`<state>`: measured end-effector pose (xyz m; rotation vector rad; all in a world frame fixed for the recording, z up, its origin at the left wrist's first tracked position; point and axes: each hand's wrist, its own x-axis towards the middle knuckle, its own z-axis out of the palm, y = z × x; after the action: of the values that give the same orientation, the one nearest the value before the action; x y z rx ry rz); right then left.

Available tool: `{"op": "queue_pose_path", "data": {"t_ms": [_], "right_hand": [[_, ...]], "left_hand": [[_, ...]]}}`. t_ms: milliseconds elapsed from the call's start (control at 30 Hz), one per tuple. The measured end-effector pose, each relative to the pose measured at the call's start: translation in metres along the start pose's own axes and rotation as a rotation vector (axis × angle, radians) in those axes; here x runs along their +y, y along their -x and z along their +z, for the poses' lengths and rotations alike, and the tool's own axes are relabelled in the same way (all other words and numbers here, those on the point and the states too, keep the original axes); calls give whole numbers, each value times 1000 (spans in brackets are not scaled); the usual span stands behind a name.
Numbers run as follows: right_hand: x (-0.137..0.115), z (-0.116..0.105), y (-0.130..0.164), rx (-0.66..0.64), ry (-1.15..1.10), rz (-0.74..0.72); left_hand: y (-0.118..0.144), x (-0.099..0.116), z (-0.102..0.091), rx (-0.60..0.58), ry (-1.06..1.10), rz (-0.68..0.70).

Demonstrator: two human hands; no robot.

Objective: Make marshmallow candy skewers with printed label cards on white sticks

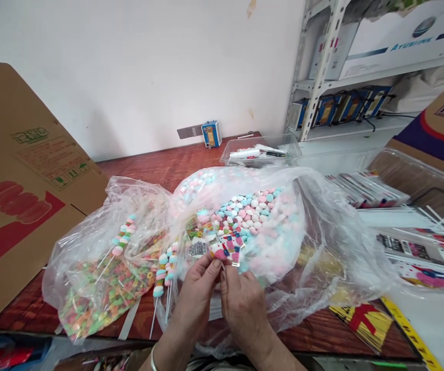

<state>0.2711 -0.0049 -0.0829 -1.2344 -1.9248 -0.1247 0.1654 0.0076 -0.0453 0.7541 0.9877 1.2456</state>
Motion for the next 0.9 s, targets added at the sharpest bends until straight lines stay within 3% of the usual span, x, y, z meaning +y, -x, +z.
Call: {"op": "queue_pose_path", "data": {"t_ms": [167,233,400,533,767,900], "right_hand": [[-6,-10,1,-208,-480,258],[-7,-13,2,-231,-580,332],[-6,-10,5,-149,-503,352],[-5,-7,5,-105,-413,334],[-2,-13,-3,-95,-489,375],[2,-13,-3,-82,-497,393]], "left_hand": [[0,6,-7,46,-232,92],[3,11,-6,62,-374,178],[8,4,-2,100,-783,477],[9,-9,-4,74,-971,597],[8,-9,-7,-2,-1074,685],[10,-1,-7,14,-809,493]]}}
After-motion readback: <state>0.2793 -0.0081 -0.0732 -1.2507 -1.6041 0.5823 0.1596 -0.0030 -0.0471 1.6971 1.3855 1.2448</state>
